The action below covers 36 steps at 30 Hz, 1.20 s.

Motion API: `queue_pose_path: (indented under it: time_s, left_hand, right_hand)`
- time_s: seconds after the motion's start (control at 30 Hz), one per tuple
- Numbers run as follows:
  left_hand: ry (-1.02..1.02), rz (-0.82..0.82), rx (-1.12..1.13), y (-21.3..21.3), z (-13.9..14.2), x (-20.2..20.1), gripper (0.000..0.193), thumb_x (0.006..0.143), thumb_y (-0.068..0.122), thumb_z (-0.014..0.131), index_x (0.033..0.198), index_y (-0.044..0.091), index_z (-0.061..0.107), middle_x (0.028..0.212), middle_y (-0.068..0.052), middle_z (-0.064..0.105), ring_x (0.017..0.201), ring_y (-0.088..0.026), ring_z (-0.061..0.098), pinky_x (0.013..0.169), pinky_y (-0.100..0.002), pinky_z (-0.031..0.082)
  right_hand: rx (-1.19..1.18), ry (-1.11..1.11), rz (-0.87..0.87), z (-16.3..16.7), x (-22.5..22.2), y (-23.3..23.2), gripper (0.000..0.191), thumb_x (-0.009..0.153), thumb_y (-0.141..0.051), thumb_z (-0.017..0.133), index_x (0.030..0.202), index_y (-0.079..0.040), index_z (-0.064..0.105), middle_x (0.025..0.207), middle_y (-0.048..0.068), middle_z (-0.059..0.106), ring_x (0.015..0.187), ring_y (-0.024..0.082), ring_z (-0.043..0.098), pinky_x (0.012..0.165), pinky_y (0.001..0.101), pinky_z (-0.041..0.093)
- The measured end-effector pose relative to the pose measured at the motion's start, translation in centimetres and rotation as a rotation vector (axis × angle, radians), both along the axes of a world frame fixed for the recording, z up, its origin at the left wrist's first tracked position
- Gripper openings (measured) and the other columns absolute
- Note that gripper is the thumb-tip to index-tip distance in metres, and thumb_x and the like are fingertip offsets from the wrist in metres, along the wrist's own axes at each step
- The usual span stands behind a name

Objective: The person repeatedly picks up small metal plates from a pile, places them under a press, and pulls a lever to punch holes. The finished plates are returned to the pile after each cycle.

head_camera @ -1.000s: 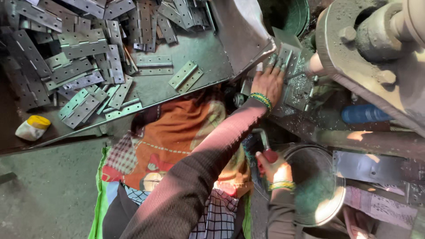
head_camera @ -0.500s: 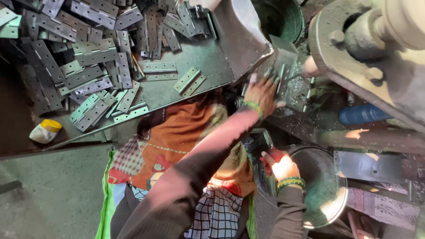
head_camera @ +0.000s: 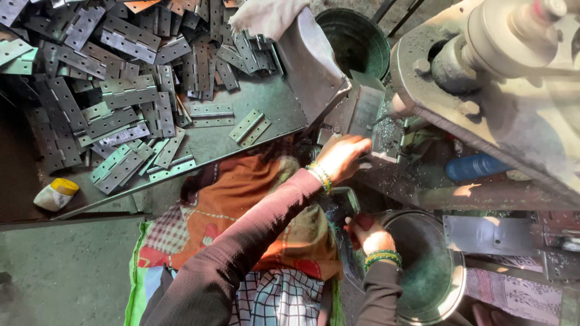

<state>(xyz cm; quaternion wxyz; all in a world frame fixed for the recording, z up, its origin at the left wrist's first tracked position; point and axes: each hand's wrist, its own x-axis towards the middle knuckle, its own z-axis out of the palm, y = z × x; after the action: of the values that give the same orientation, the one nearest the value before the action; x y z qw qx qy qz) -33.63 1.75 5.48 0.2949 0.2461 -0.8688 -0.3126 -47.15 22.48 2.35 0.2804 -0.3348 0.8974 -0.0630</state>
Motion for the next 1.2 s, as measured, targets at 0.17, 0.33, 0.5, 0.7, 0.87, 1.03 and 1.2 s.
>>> queue_pose_path:
  time_s: [0.17,0.33,0.5,0.7,0.87,1.03,1.2]
  left_hand:
    - [-0.07,0.536,0.048,2.8,1.0,-4.6,0.036,0.083,0.017,0.069,0.118,0.008,0.061,0.109,-0.012,0.065,0.104,-0.034,0.064,0.086,-0.051,0.055]
    - [-0.31,0.368,-0.027,5.5,-0.1,-5.7,0.032,0.08,0.022,0.071,0.109,0.011,0.066,0.115,-0.01,0.065,0.115,-0.032,0.06,0.095,-0.051,0.048]
    - [-0.169,0.24,-0.094,3.5,-1.0,-1.9,0.043,0.084,0.026,0.073,0.123,0.007,0.067,0.126,-0.009,0.064,0.124,-0.031,0.055,0.109,-0.057,0.038]
    - [-0.319,0.33,-0.069,2.2,-1.9,-1.7,0.052,0.084,0.039,0.073,0.123,0.005,0.066,0.128,-0.007,0.063,0.14,-0.03,0.046,0.124,-0.069,0.008]
    - [-0.295,0.425,-0.121,2.2,-2.8,-3.6,0.043,0.087,0.03,0.067,0.124,0.01,0.068,0.132,-0.005,0.064,0.138,-0.027,0.049,0.125,-0.066,0.012]
    - [-0.146,0.462,-0.192,2.8,-2.8,-2.6,0.046,0.085,0.028,0.063,0.126,0.007,0.067,0.13,-0.007,0.064,0.136,-0.028,0.048,0.123,-0.065,0.012]
    - [-0.153,0.44,-0.166,3.5,-2.4,-1.7,0.049,0.089,0.025,0.063,0.133,0.005,0.064,0.136,-0.007,0.061,0.138,-0.027,0.047,0.126,-0.064,0.011]
  right_hand:
    - [0.138,-0.138,-0.182,-2.1,-0.8,0.9,0.074,0.073,-0.063,0.073,0.127,-0.013,0.066,0.102,0.021,0.08,0.091,0.046,0.078,0.082,0.0498,0.058]
    - [-0.032,0.03,0.044,-4.0,-2.5,1.8,0.067,0.077,-0.063,0.078,0.12,-0.012,0.07,0.098,0.019,0.075,0.085,0.036,0.073,0.074,0.042,0.054]
    - [-0.059,-0.326,-0.014,-3.4,-1.8,1.8,0.069,0.078,-0.064,0.072,0.104,0.0,0.075,0.087,0.025,0.081,0.076,0.038,0.079,0.071,0.0461,0.059]
    - [0.148,0.105,-0.012,0.8,-0.9,0.1,0.067,0.078,-0.066,0.078,0.111,-0.008,0.068,0.095,0.023,0.074,0.091,0.04,0.071,0.082,0.048,0.055]
    - [-0.008,0.033,-0.111,-1.2,-0.3,2.2,0.065,0.073,-0.064,0.075,0.112,-0.012,0.071,0.089,0.019,0.078,0.087,0.034,0.077,0.083,0.0443,0.058]
    - [-0.125,0.015,-0.101,-7.8,1.5,3.6,0.061,0.077,-0.063,0.074,0.109,-0.011,0.07,0.082,0.016,0.076,0.081,0.033,0.075,0.077,0.0444,0.055]
    - [-0.189,-0.368,-0.174,-5.6,0.4,1.7,0.059,0.075,-0.057,0.078,0.101,-0.005,0.076,0.085,0.018,0.077,0.077,0.041,0.076,0.071,0.05,0.058]
